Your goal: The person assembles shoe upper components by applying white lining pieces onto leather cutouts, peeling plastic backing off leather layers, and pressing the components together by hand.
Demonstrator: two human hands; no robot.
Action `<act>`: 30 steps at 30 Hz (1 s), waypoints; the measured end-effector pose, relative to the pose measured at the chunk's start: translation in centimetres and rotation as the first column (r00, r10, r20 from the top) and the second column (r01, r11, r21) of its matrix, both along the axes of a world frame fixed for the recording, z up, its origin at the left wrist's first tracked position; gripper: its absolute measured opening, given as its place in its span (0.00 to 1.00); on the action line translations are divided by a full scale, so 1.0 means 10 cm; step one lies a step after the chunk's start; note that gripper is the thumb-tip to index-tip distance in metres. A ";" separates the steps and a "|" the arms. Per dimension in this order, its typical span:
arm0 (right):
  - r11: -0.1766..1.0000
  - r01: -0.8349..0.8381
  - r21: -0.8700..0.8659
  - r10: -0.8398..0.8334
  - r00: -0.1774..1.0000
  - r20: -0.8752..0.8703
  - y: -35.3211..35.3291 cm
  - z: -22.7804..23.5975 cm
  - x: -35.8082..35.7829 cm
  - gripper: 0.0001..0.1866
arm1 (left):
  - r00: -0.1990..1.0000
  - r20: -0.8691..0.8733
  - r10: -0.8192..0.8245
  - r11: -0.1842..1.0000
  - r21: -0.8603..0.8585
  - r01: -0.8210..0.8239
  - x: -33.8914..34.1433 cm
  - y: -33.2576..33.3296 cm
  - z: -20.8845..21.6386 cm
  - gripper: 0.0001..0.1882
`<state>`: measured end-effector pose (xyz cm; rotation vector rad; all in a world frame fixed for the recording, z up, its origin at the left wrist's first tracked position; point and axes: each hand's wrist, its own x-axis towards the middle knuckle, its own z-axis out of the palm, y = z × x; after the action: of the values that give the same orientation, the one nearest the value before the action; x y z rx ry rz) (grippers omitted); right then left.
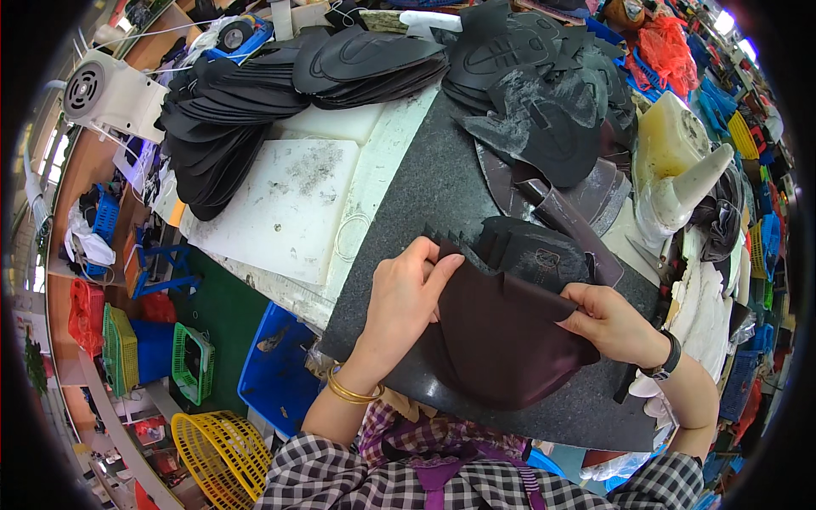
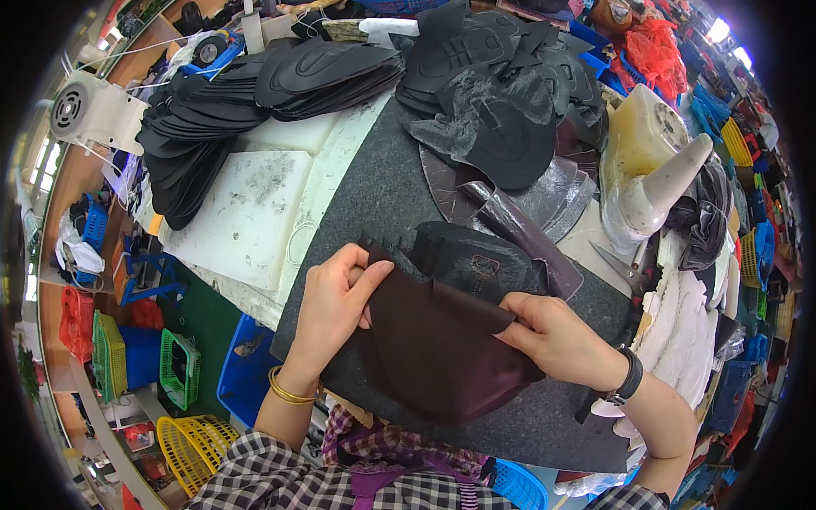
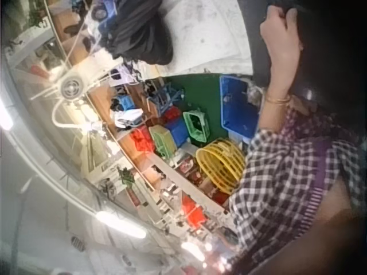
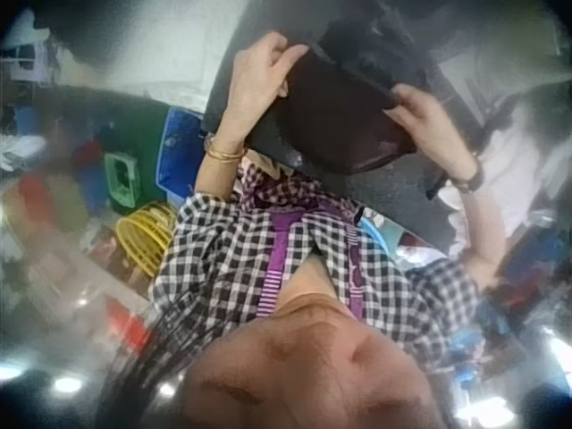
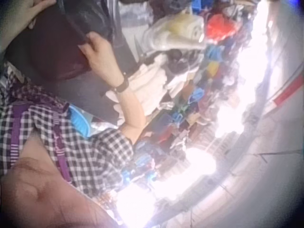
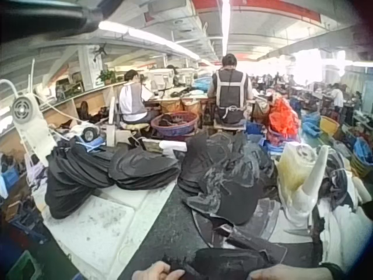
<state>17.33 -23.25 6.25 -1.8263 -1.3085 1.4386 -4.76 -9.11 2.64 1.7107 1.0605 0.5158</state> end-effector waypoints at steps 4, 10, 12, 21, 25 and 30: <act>1.000 0.015 0.019 -0.015 1.000 0.005 0.01 -0.06 -0.02 0.07 | 0.993 -0.105 -0.059 0.992 0.109 0.070 0.02 0.06 -0.03 0.13; 0.999 0.035 -0.009 -0.033 0.990 0.136 0.05 0.01 -0.05 0.10 | 0.995 -0.095 0.036 0.673 0.738 0.047 -0.07 0.01 0.09 0.09; 0.990 -0.057 0.129 0.036 0.987 0.159 0.08 -0.07 -0.09 0.11 | 0.950 -0.009 -0.313 0.606 0.768 0.208 -0.22 -0.40 0.30 0.13; 0.989 0.051 -0.141 -0.068 0.991 -0.118 -0.12 0.02 0.33 0.16 | 0.842 -0.254 -0.477 0.591 0.616 0.521 -0.12 -1.19 -0.02 0.31; 0.977 0.150 -0.154 -0.176 0.969 -0.171 -0.18 -0.02 0.39 0.13 | 0.840 -0.312 -0.443 0.588 0.606 0.535 -0.07 -1.26 0.03 0.35; 0.992 0.113 0.048 -0.109 0.991 -0.078 -0.21 0.08 0.29 0.13 | 0.829 -0.433 -0.353 0.575 0.599 0.557 0.01 -1.38 0.06 0.41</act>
<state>20.21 -25.35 7.09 -1.7648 -1.1775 1.3871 -4.69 -22.95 3.29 2.7227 0.5347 0.3652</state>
